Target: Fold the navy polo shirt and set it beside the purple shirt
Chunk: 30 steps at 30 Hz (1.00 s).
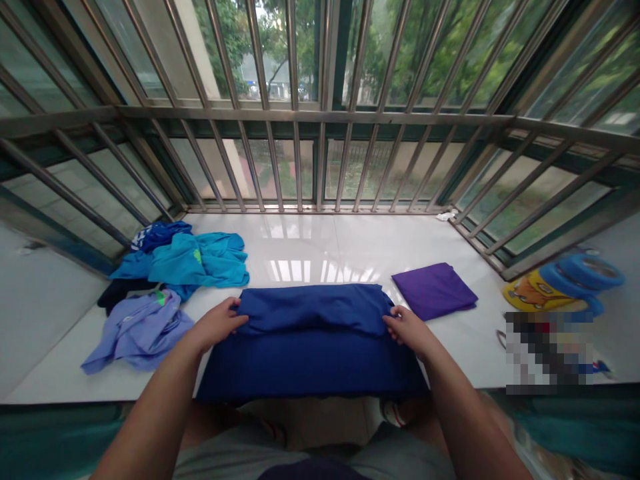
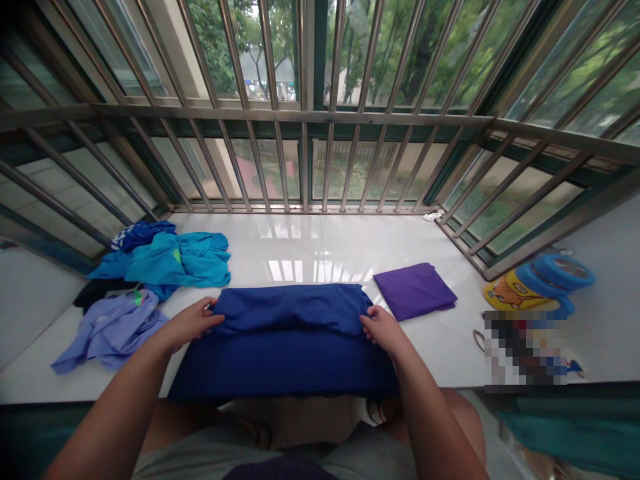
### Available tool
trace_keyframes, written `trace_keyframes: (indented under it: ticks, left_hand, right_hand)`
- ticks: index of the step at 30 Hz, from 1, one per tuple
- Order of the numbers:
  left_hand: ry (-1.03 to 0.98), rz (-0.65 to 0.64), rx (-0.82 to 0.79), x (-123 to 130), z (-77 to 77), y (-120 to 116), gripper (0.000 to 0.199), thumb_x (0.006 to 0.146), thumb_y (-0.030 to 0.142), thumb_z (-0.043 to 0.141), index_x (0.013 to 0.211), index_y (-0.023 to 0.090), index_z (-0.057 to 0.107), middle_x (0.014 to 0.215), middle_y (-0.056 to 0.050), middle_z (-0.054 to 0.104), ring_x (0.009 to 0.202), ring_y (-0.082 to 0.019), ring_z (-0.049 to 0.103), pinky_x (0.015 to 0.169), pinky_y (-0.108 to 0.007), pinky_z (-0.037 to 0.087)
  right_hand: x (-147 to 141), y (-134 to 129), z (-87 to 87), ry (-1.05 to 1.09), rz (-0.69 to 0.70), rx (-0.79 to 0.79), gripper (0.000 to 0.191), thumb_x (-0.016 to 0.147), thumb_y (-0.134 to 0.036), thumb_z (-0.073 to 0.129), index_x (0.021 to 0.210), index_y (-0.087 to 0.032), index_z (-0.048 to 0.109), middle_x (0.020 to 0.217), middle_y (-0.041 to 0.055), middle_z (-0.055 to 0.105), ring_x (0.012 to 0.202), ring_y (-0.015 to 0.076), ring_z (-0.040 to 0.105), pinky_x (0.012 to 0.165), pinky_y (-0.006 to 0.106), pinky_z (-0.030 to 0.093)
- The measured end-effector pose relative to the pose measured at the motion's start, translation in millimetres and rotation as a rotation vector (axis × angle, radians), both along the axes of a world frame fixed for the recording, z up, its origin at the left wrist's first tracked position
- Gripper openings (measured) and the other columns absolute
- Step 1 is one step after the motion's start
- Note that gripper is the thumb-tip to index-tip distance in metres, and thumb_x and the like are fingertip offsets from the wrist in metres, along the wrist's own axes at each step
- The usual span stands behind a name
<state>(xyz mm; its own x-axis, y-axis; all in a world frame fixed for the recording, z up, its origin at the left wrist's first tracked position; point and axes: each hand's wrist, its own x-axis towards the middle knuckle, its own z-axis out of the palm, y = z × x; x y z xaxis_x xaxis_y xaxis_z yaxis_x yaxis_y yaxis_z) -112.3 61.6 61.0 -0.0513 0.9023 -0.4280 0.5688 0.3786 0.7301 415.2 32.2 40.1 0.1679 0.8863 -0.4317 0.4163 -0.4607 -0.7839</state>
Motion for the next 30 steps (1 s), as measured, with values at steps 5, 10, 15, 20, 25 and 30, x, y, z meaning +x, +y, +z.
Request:
trace_keyframes:
  ticks: [5, 10, 15, 20, 25, 30]
  left_hand:
    - [-0.569, 0.236, 0.142, 7, 24.3, 60, 0.069, 0.076, 0.044, 0.091, 0.133, 0.027, 0.056, 0.116, -0.009, 0.078, 0.094, -0.022, 0.077, 0.079, -0.034, 0.061]
    - [-0.106, 0.149, 0.559, 9, 7.3, 118, 0.044, 0.102, 0.033, 0.053, 0.145, 0.028, 0.05, 0.153, -0.013, 0.064, 0.14, -0.024, 0.062, 0.112, -0.047, 0.054]
    - [0.153, -0.041, 0.488, -20, -24.3, 122, 0.034, 0.084, 0.018, 0.058, 0.114, 0.02, 0.073, 0.127, -0.012, 0.079, 0.13, -0.03, 0.068, 0.121, -0.048, 0.046]
    - [0.382, -0.061, 0.453, -67, -33.1, 114, 0.044, 0.082, 0.015, 0.057, 0.123, 0.017, 0.072, 0.148, -0.014, 0.068, 0.147, -0.031, 0.055, 0.129, -0.047, 0.035]
    - [0.571, 0.0, 0.43, -88, -27.0, 123, 0.054, 0.082, 0.012, 0.057, 0.135, 0.014, 0.066, 0.144, -0.021, 0.069, 0.133, -0.037, 0.065, 0.117, -0.054, 0.046]
    - [0.688, -0.042, 0.557, -54, -29.7, 102, 0.051, 0.084, 0.016, 0.054, 0.133, 0.013, 0.068, 0.14, -0.022, 0.069, 0.129, -0.039, 0.065, 0.111, -0.053, 0.05]
  right_hand:
    - [-11, 61, 21.5, 0.537, -0.157, 0.21, 0.038, 0.085, -0.044, 0.08, 0.104, -0.028, 0.051, 0.096, 0.0039, 0.077, 0.087, 0.0196, 0.076, 0.073, 0.031, 0.062]
    - [-41, 113, 31.9, 0.348, -0.191, 0.619, 0.046, 0.091, -0.049, 0.07, 0.126, -0.027, 0.05, 0.152, 0.0172, 0.059, 0.139, 0.025, 0.061, 0.112, 0.046, 0.053]
    - [-61, 82, 11.7, -0.196, 0.175, 0.78, 0.038, 0.099, -0.043, 0.059, 0.13, -0.022, 0.062, 0.139, 0.0165, 0.067, 0.135, 0.0302, 0.061, 0.119, 0.054, 0.046]
    - [-66, 32, -19.8, -0.61, 0.496, 0.741, 0.043, 0.103, -0.033, 0.052, 0.143, -0.019, 0.061, 0.153, 0.017, 0.06, 0.148, 0.0343, 0.051, 0.124, 0.058, 0.04]
    - [-63, 11, -36.1, -0.723, 0.57, 0.622, 0.048, 0.107, -0.036, 0.049, 0.152, -0.021, 0.057, 0.17, 0.0129, 0.045, 0.159, 0.0338, 0.038, 0.129, 0.063, 0.031]
    - [-55, 3, -35.1, -0.737, 0.57, 0.623, 0.048, 0.108, -0.038, 0.047, 0.153, -0.023, 0.057, 0.171, 0.0115, 0.043, 0.159, 0.0314, 0.038, 0.129, 0.06, 0.031]
